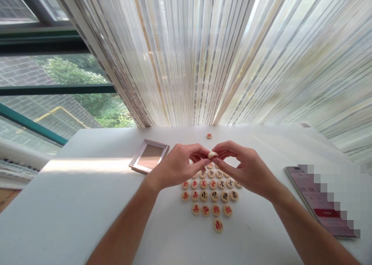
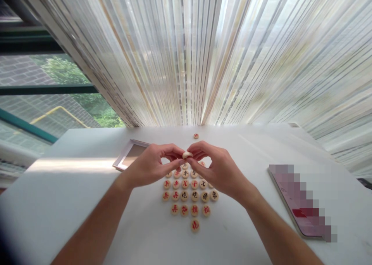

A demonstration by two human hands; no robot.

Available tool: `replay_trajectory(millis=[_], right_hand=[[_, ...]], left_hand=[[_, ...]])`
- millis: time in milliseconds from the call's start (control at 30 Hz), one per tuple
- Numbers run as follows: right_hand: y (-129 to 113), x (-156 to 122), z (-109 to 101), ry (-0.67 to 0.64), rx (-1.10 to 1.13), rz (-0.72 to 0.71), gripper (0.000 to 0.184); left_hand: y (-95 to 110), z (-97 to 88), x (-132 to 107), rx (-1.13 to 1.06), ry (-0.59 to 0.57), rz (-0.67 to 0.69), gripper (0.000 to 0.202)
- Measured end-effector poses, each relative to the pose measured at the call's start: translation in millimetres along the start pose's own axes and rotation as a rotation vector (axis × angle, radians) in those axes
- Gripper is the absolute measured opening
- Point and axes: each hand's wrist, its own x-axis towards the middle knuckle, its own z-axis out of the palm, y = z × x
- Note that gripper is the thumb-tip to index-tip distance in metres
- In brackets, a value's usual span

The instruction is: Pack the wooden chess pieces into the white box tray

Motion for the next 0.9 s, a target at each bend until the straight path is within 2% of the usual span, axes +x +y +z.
replay_trajectory(millis=[267,467,667,900], right_hand=[[2.0,-0.2,1.5,0.034,0.026,0.009,0.014],[4.0,-0.2,0.6,0.059,0.127,-0.006,0.022],[4.5,0.6,3.3,0.042,0.199,0.006,0.024],[-4.3,-3.1,9.3,0.024,0.208,0.172,0.026]], left_hand=[[0.2,-4.7,-1.4,0.048,0.009,0.064,0.019],[2.2,-2.4,0.0,0.077,0.068,0.121,0.029],[1.5,4.7,0.6,0.217,0.090,0.191,0.021],[5.5,13.5,-3.0,0.436,0.063,0.196,0.023]])
